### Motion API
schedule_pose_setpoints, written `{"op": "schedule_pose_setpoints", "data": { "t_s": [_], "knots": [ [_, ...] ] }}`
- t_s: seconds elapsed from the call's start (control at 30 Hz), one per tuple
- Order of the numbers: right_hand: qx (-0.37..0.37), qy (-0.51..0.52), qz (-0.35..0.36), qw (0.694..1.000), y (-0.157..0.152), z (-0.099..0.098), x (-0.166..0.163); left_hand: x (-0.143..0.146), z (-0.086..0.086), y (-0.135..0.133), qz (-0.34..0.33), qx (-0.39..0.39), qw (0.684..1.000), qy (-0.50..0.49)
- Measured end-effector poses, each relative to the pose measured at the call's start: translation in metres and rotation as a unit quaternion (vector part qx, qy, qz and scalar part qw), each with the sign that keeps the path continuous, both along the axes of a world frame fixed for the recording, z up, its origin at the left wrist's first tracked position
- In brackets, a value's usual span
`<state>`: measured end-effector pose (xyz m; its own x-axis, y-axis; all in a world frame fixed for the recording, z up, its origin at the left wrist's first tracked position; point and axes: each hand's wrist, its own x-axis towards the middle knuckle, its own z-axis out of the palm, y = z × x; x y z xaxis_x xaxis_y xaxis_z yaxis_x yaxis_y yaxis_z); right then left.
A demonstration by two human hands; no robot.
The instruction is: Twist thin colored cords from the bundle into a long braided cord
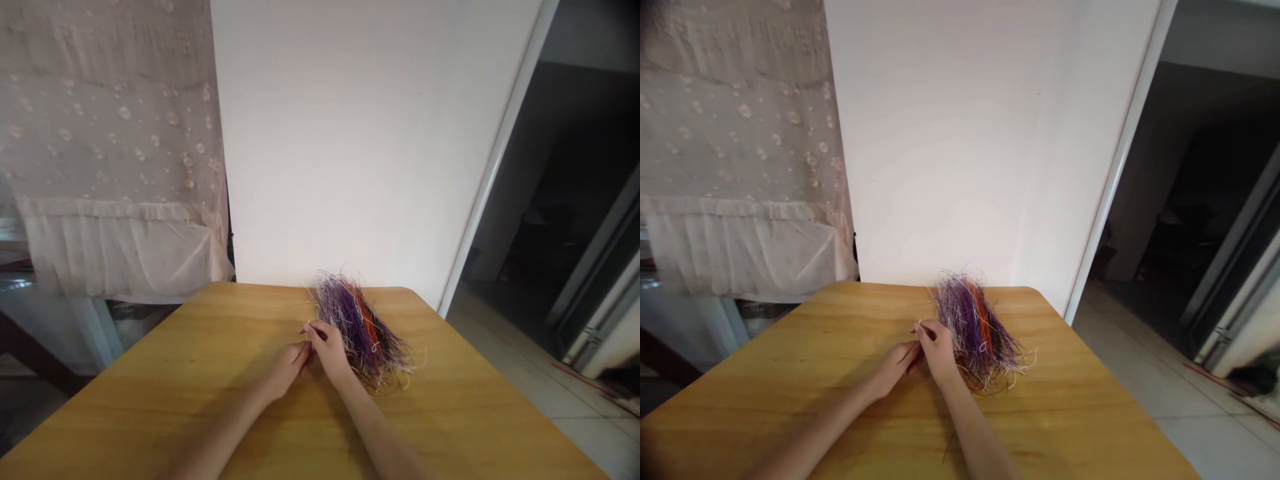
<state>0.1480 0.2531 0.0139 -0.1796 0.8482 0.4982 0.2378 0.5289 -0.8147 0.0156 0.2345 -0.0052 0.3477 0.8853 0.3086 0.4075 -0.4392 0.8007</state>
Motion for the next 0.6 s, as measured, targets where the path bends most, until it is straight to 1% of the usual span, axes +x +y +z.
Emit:
{"op": "schedule_pose_setpoints", "data": {
  "t_s": [0.13,0.23,0.4,0.6],
  "knots": [
    [-0.042,0.043,0.023,0.998,0.0031,-0.0015,0.0012,0.0013,0.0030,-0.0014,-0.006,-0.015,1.000,-0.014],
    [-0.064,0.074,0.026,0.995,0.0063,-0.0047,0.0021,0.0005,0.0030,-0.0010,-0.003,-0.022,1.000,-0.020],
    [-0.079,0.130,0.026,0.988,0.0098,-0.0094,0.0034,0.0032,0.0004,0.0007,-0.005,-0.043,0.998,-0.048],
    [-0.089,0.170,0.037,0.981,0.0095,-0.0083,0.0037,0.0073,0.0006,0.0016,-0.014,-0.071,0.992,-0.099]
  ]
}}
